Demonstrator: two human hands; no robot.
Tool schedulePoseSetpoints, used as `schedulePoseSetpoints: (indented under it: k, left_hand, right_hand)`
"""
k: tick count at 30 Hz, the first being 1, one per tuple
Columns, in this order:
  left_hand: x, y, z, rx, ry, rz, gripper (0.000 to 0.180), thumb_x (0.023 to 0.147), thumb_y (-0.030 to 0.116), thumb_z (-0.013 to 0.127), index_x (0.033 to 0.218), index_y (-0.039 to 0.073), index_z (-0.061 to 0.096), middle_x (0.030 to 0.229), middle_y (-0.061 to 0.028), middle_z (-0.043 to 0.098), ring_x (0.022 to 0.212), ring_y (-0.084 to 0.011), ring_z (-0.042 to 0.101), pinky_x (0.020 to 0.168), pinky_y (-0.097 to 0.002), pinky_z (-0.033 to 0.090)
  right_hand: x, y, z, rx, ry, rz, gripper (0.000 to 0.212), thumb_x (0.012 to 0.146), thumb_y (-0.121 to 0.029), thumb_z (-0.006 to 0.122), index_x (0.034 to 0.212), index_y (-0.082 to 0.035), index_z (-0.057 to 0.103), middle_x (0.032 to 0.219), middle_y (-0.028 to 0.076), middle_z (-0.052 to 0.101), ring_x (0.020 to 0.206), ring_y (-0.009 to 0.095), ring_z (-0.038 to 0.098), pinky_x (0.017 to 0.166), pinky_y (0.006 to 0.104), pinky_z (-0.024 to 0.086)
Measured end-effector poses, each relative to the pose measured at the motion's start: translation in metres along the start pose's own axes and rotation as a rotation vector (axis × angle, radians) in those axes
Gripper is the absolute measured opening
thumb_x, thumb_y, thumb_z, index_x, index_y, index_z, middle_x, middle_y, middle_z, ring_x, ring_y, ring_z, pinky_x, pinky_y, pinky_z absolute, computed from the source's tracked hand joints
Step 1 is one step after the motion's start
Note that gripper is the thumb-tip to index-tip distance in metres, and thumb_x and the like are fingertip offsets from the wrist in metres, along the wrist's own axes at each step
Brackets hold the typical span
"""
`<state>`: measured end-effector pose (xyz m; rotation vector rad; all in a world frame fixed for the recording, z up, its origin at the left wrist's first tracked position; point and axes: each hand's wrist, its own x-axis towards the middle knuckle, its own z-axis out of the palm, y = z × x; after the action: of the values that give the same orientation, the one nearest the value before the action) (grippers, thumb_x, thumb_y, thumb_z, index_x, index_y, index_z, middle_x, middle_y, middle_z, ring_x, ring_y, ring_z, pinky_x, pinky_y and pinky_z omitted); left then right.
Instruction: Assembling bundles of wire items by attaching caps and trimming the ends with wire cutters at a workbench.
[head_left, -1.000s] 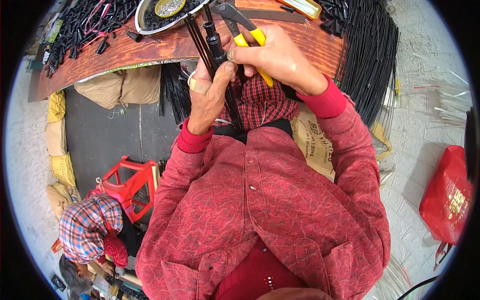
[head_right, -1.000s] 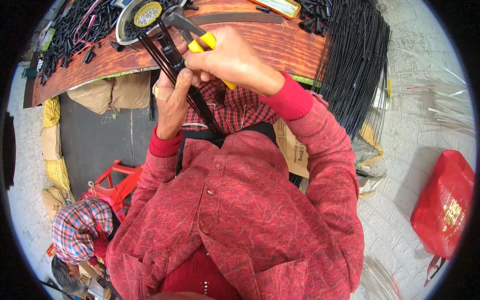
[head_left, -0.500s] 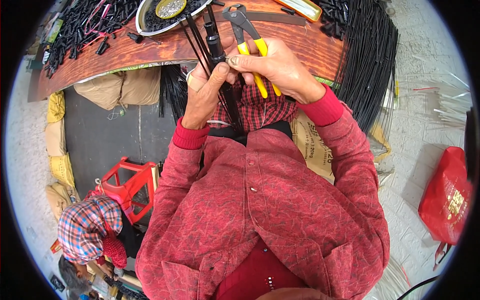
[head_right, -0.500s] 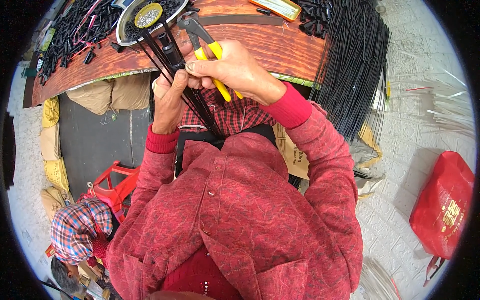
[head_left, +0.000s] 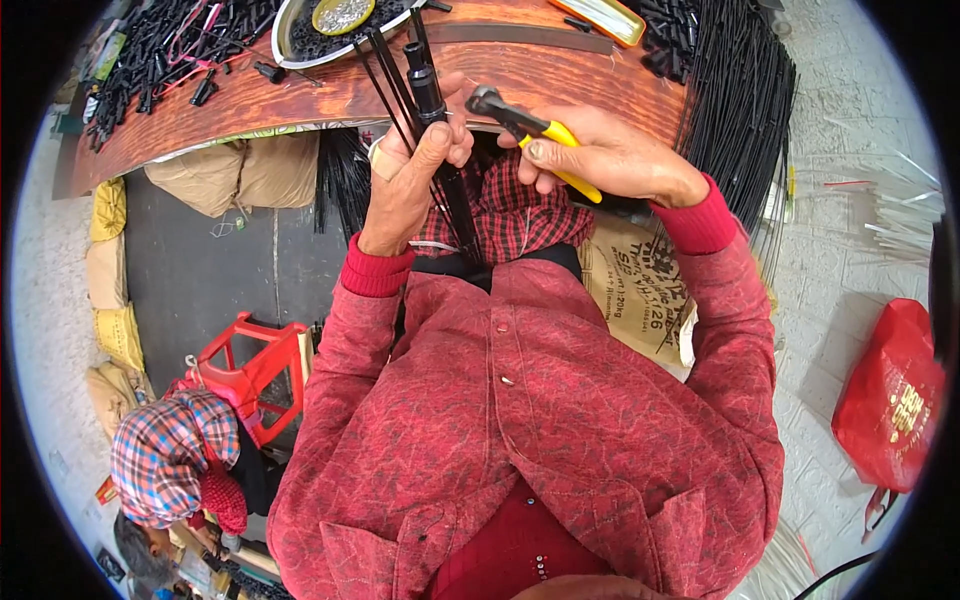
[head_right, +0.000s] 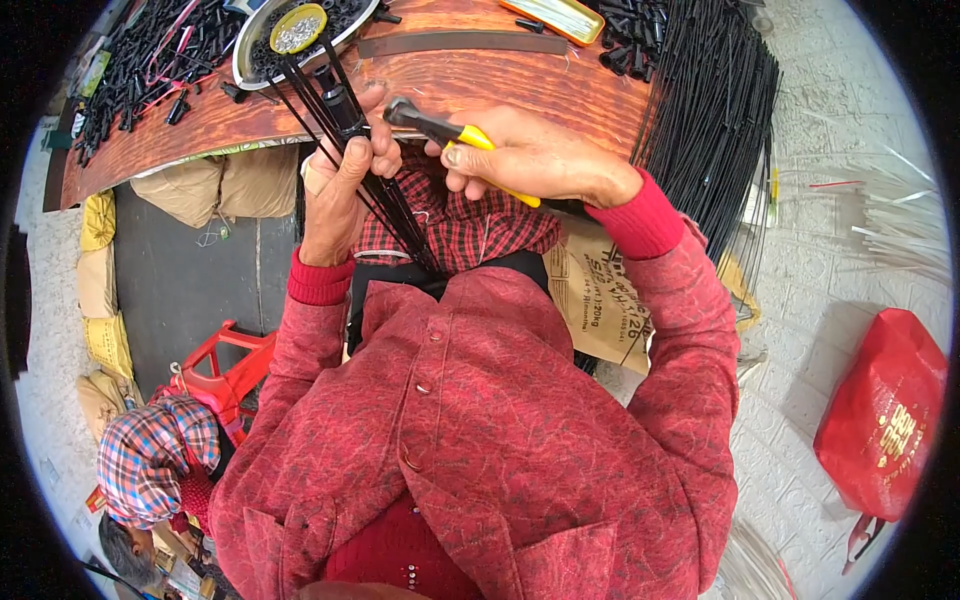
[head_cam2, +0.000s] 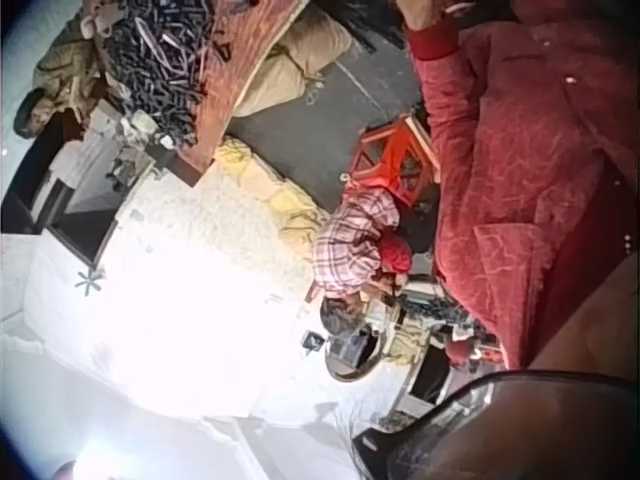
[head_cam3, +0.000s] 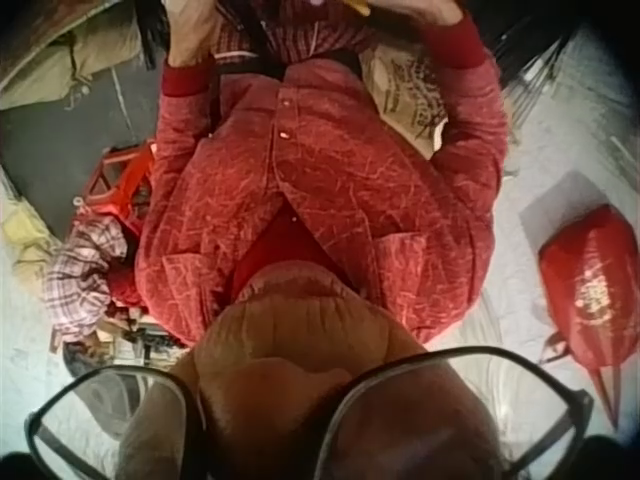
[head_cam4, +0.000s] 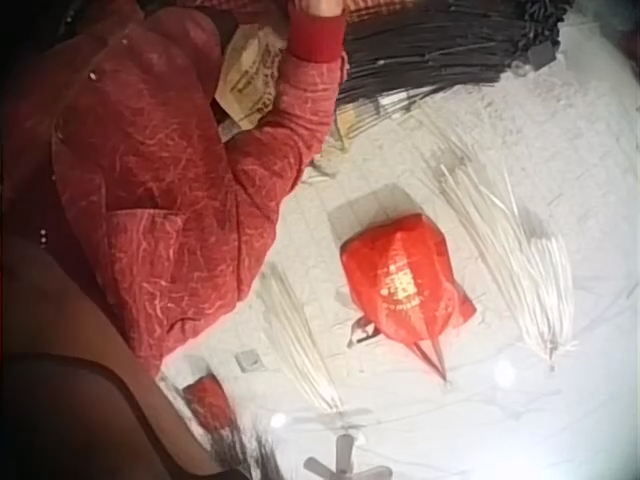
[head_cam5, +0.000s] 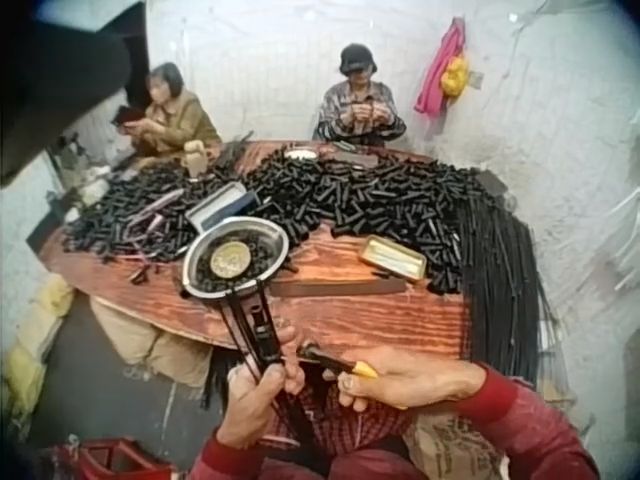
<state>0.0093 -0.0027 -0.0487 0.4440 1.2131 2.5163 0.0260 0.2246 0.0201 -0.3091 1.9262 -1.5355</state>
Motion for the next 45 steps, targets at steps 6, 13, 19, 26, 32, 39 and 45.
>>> schedulePoseSetpoints:
  k: [6, 13, 19, 26, 32, 39, 45]
  left_hand:
    - [-0.001, -0.001, -0.001, 0.026, -0.016, -0.023, 0.049, 0.099, 0.022, 0.059, 0.137, -0.005, 0.044, 0.087, -0.0014, 0.055, 0.078, -0.0104, 0.05, 0.072, -0.0256, 0.042]
    - [0.0, -0.001, 0.0, 0.067, -0.021, -0.022, 0.042, 0.1, 0.021, 0.057, 0.133, -0.003, 0.049, 0.083, -0.0002, 0.056, 0.077, -0.0087, 0.051, 0.072, -0.0236, 0.043]
    - [0.0, 0.0, -0.001, 0.108, -0.031, -0.024, 0.041, 0.101, 0.021, 0.056, 0.132, -0.004, 0.047, 0.085, -0.0015, 0.054, 0.077, -0.0101, 0.05, 0.072, -0.0266, 0.042]
    - [-0.001, 0.002, 0.001, 0.093, -0.027, -0.027, 0.038, 0.101, 0.02, 0.055, 0.13, -0.003, 0.048, 0.086, -0.002, 0.054, 0.077, -0.0098, 0.049, 0.071, -0.0267, 0.042]
    - [-0.001, 0.002, 0.004, 0.113, -0.023, -0.022, 0.035, 0.101, 0.019, 0.055, 0.128, -0.002, 0.049, 0.084, -0.001, 0.052, 0.076, -0.0097, 0.048, 0.071, -0.0264, 0.041]
    - [-0.001, -0.003, 0.01, 0.308, 0.014, 0.049, 0.035, 0.103, 0.024, 0.051, 0.128, -0.001, 0.046, 0.081, -0.0002, 0.049, 0.073, -0.0091, 0.045, 0.067, -0.0255, 0.04]
    - [-0.001, -0.005, 0.012, 0.37, 0.03, 0.069, 0.032, 0.104, 0.02, 0.049, 0.128, 0.001, 0.045, 0.078, 0.0009, 0.048, 0.071, -0.0081, 0.044, 0.065, -0.0232, 0.039]
  right_hand:
    - [-0.003, -0.01, 0.0, -0.107, -0.078, -0.014, 0.035, 0.102, -0.02, 0.048, 0.128, 0.002, 0.052, 0.097, 0.007, 0.063, 0.084, 0.014, 0.06, 0.078, 0.0289, 0.051]
    - [-0.001, -0.015, -0.004, -0.143, -0.11, 0.002, 0.033, 0.101, -0.018, 0.049, 0.129, 0.001, 0.052, 0.1, 0.007, 0.064, 0.086, 0.014, 0.061, 0.079, 0.0291, 0.051]
    - [0.0, -0.017, -0.003, -0.151, -0.105, 0.012, 0.031, 0.102, -0.016, 0.049, 0.127, 0.001, 0.053, 0.099, 0.007, 0.064, 0.085, 0.013, 0.061, 0.078, 0.0291, 0.051]
    - [0.003, -0.013, -0.002, -0.108, -0.106, 0.036, 0.029, 0.102, -0.016, 0.048, 0.123, 0.003, 0.054, 0.093, 0.005, 0.063, 0.082, 0.012, 0.061, 0.077, 0.0273, 0.053]
    - [0.001, -0.015, -0.002, -0.145, -0.071, 0.053, 0.025, 0.103, -0.016, 0.048, 0.115, 0.003, 0.058, 0.09, 0.004, 0.062, 0.078, 0.01, 0.06, 0.072, 0.0263, 0.053]
    - [-0.001, -0.024, 0.009, -0.41, 0.055, 0.031, 0.021, 0.101, -0.016, 0.051, 0.109, 0.002, 0.058, 0.077, 0.006, 0.063, 0.068, 0.013, 0.061, 0.065, 0.0287, 0.053]
    - [-0.004, -0.022, 0.01, -1.055, 0.312, -0.166, 0.022, 0.098, -0.019, 0.056, 0.102, 0.003, 0.057, 0.071, 0.012, 0.064, 0.064, 0.023, 0.064, 0.061, 0.0365, 0.051]
